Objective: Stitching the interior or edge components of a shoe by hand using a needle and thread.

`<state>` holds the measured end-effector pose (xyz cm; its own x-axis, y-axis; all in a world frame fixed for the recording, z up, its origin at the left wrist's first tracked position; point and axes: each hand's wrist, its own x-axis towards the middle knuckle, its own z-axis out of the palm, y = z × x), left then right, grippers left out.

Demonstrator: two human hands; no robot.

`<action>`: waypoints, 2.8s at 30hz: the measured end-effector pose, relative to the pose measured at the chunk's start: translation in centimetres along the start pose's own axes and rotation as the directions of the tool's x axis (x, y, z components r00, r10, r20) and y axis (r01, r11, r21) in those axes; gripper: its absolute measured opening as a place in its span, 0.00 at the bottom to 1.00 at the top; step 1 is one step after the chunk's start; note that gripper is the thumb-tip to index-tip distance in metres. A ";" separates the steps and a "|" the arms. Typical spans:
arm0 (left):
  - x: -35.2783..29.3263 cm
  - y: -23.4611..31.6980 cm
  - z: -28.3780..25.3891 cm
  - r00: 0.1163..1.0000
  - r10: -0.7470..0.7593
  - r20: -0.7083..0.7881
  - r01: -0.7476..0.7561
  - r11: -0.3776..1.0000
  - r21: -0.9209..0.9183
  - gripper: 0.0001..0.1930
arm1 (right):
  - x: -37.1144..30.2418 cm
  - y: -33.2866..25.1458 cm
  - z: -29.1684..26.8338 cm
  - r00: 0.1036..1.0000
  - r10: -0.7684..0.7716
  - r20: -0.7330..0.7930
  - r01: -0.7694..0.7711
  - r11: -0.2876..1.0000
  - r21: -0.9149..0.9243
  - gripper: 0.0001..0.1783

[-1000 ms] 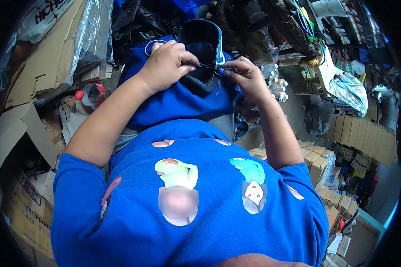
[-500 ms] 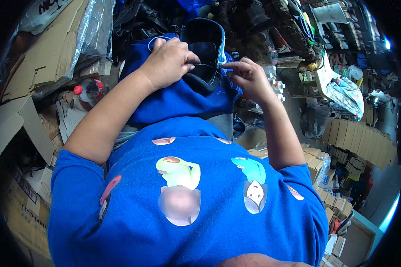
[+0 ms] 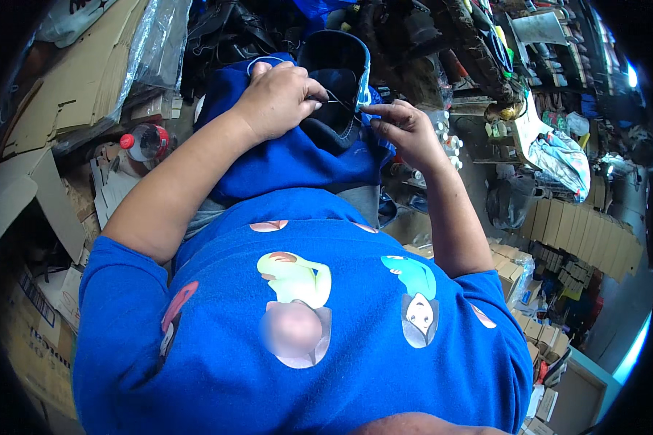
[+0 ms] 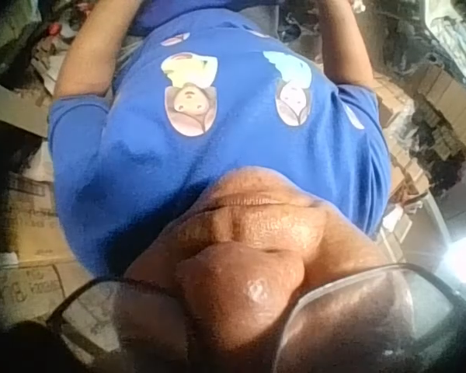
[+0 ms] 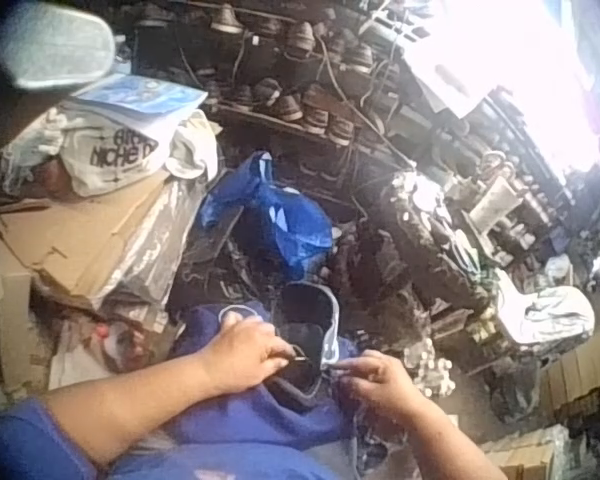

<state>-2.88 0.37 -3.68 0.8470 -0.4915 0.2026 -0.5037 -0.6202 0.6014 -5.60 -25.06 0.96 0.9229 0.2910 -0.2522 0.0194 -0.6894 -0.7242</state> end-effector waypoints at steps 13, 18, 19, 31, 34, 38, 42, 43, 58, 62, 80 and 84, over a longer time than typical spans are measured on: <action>1.0 -0.5 0.4 0.995 0.067 -0.071 -0.073 0.994 -0.086 0.09 | 2.6 1.7 -1.7 0.983 0.062 0.173 -0.090 0.982 0.164 0.12; 1.1 -0.5 0.5 0.998 0.066 -0.013 -0.066 0.997 -0.031 0.08 | 2.9 1.2 -2.0 0.982 0.072 0.173 -0.092 0.990 0.110 0.15; 1.1 -0.4 0.5 0.998 0.066 -0.013 -0.066 0.997 -0.032 0.08 | 2.9 1.2 -2.1 0.981 0.066 0.180 -0.087 0.990 0.114 0.17; 1.2 -0.3 0.5 0.998 0.063 -0.021 -0.064 0.996 -0.055 0.08 | 3.1 1.2 -2.2 0.984 0.036 0.172 -0.049 0.997 0.067 0.17; 1.3 -0.5 0.7 0.997 0.070 -0.027 -0.072 0.996 -0.049 0.08 | 3.1 1.1 -2.0 0.986 0.053 0.159 -0.068 0.993 0.094 0.17; 1.3 -0.5 0.6 0.998 0.066 -0.014 -0.067 0.997 -0.046 0.08 | 3.1 1.0 -2.3 0.982 0.046 0.182 -0.066 0.992 0.103 0.17; 1.4 -0.5 0.7 0.997 0.070 -0.016 -0.070 0.997 -0.040 0.09 | 3.1 1.1 -2.3 0.982 0.044 0.186 -0.058 0.996 0.067 0.17; 1.4 -0.5 0.7 0.997 0.069 -0.016 -0.070 0.997 -0.040 0.09 | 3.1 1.2 -2.3 0.983 0.045 0.181 -0.059 0.995 0.076 0.17; 1.4 -0.3 0.4 0.998 0.053 0.028 -0.052 0.998 -0.030 0.09 | 2.8 0.9 -2.3 0.979 0.085 0.187 -0.113 0.983 0.144 0.14; 1.7 -0.2 0.6 0.995 0.064 0.075 -0.058 0.995 -0.075 0.09 | 2.5 1.0 -2.0 0.976 0.087 0.200 -0.126 0.973 0.193 0.13; 4.4 -1.3 1.4 0.973 0.139 0.183 -0.095 0.968 -0.230 0.07 | 3.1 3.5 -0.9 0.954 0.075 0.291 -0.232 0.799 0.556 0.13; 5.2 -1.1 1.4 0.967 0.187 0.174 -0.144 0.962 -0.230 0.06 | 2.9 2.4 -0.9 0.953 0.122 0.279 -0.258 0.808 0.529 0.13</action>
<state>1.85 -2.33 -4.33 0.6954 -0.6974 0.1733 -0.5676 -0.3851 0.7277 -2.53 -26.51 -0.96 0.7742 0.3780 -0.5076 -0.4262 -0.2814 -0.8597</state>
